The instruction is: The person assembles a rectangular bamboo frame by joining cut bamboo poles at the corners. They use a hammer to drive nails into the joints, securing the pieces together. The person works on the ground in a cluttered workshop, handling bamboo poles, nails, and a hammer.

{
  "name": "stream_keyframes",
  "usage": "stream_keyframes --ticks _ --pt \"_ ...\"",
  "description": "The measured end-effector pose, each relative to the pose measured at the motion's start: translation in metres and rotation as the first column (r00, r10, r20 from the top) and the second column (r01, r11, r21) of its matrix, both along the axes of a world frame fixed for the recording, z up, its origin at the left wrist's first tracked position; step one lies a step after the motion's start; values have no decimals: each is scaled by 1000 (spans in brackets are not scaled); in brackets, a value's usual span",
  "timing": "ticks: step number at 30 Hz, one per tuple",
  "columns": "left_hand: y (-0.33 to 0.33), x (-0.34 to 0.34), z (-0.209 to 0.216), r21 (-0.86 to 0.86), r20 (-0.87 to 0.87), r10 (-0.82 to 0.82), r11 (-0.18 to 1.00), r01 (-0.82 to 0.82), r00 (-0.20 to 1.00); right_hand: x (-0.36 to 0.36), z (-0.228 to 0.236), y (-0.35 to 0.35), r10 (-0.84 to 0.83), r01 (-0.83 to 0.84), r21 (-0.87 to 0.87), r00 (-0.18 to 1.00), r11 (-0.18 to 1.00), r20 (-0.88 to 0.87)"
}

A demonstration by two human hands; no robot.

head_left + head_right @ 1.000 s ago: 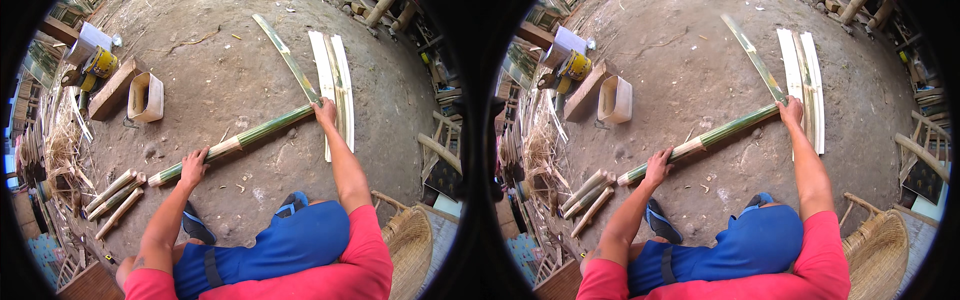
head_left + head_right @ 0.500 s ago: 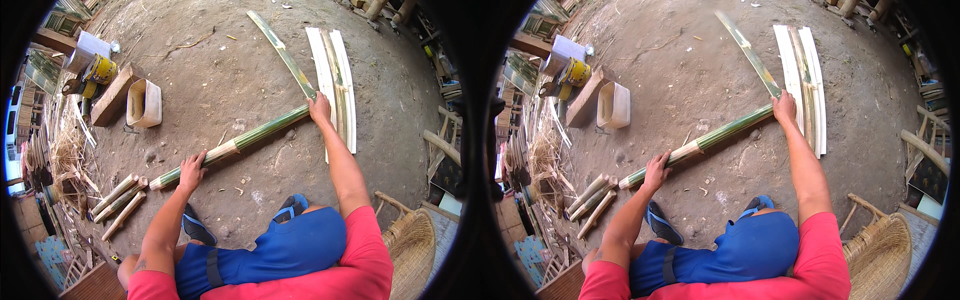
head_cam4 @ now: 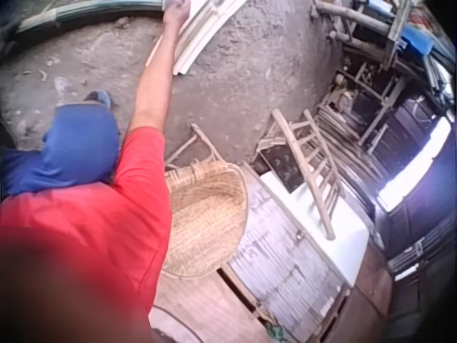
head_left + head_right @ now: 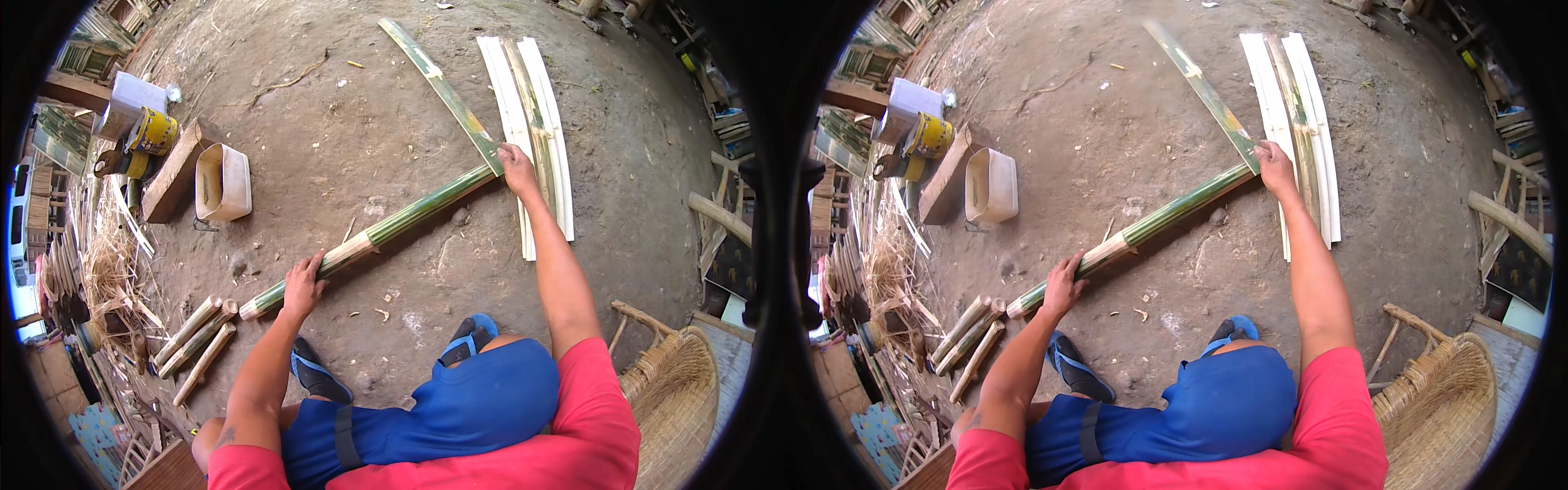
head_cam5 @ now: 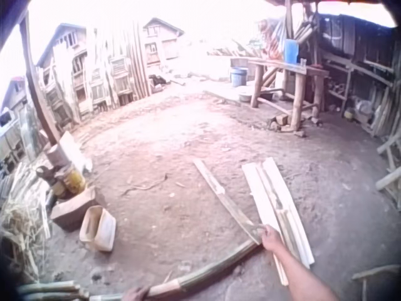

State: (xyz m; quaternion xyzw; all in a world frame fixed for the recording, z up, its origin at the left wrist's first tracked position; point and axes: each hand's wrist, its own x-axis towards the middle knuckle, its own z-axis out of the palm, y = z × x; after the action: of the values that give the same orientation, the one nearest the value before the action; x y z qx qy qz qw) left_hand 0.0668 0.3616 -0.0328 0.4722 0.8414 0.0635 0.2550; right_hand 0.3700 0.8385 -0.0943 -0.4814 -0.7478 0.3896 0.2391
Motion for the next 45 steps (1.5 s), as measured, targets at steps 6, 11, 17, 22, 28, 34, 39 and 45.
stream_keyframes --ticks 6,11,17,22,28,34,39,45 --pt "0 1 1 -12 -14 11 1000 -11 1000 -7 25 -12 45 -82 83 924 993 379" --pt "0 1 1 16 -11 11 1000 -11 1000 -19 56 -26 68 -59 -35 776 998 628" --pt "0 -3 2 -16 0 -1 1000 1 1000 -17 70 -36 -3 -1 6 774 1000 634" --pt "2 -4 6 -59 -25 -40 998 38 999 -10 59 -30 11 -31 20 787 999 617" --pt "2 -3 9 -85 -20 -44 995 43 999 -5 47 -33 10 -53 66 847 996 532" --pt "3 1 9 -77 -19 18 997 -19 1000 2 46 -36 29 -79 81 872 994 489" --pt "5 4 9 -123 -40 30 992 -35 999 3 42 -36 19 -66 79 870 995 492" --pt "6 9 7 -171 -90 18 985 -34 996 2 42 -35 1 -16 26 875 1000 485"
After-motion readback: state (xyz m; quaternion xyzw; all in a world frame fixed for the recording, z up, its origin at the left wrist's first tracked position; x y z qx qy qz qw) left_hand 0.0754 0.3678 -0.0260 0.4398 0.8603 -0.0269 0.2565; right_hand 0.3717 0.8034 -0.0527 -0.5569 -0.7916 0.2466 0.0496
